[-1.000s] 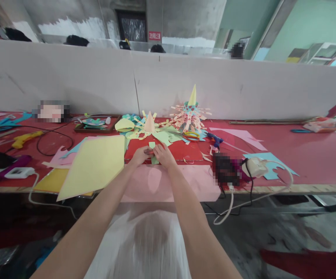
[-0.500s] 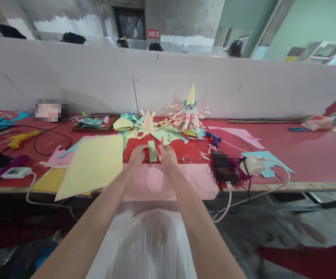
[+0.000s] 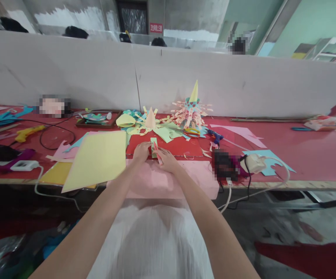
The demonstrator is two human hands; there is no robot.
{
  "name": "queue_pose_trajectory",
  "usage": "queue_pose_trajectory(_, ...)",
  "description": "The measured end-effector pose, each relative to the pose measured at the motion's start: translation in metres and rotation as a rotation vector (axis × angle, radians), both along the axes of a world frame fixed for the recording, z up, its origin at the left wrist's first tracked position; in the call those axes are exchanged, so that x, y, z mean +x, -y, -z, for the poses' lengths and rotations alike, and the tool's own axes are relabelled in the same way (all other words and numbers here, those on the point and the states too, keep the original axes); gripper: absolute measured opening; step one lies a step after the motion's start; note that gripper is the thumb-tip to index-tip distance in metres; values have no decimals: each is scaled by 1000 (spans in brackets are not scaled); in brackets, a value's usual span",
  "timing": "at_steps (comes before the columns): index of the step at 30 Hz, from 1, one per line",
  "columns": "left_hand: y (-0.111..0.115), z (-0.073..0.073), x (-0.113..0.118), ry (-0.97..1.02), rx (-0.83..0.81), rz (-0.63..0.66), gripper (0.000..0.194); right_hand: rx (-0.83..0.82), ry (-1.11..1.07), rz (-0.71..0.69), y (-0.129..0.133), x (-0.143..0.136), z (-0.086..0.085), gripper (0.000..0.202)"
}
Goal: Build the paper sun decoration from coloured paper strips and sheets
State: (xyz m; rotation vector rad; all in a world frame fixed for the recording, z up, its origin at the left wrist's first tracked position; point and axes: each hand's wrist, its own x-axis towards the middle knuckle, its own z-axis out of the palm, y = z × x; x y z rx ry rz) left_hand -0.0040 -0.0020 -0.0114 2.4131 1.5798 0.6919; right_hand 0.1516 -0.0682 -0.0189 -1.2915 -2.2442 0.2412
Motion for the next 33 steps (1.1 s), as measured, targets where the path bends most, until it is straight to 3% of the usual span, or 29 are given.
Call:
queue_pose_trajectory(7, -4, 5, 0, -31, 19, 5, 47, 68, -101, 70, -9, 5, 15, 22)
queue_pose_trajectory(11, -3, 5, 1, -35, 32, 19, 47, 40, -307, 155, -13, 10, 17, 21)
queue_pose_trajectory(16, 3, 3, 2, -12, 97, 122, 51, 128, -704, 399, -19, 19, 15, 22)
queue_pose_trajectory(18, 4, 3, 3, -20, 95, 84, 51, 140, -777, 552, -19, 22, 14, 21)
queue_pose_trajectory(21, 3, 5, 6, -57, 53, -50, 47, -39, -688, 765, -16, 23, 11, 16)
queue_pose_trajectory(23, 1, 7, 8, -105, 25, -92, 40, -160, -529, 830, -13, 20, 9, 16)
queue_pose_trajectory(27, 1, 6, 11, -145, 13, -108, 34, -176, -293, 807, -7, 16, 6, 21)
queue_pose_trajectory(33, 9, -6, 12, -174, -10, -134, 35, -125, -248, 766, -1, 19, 8, 20)
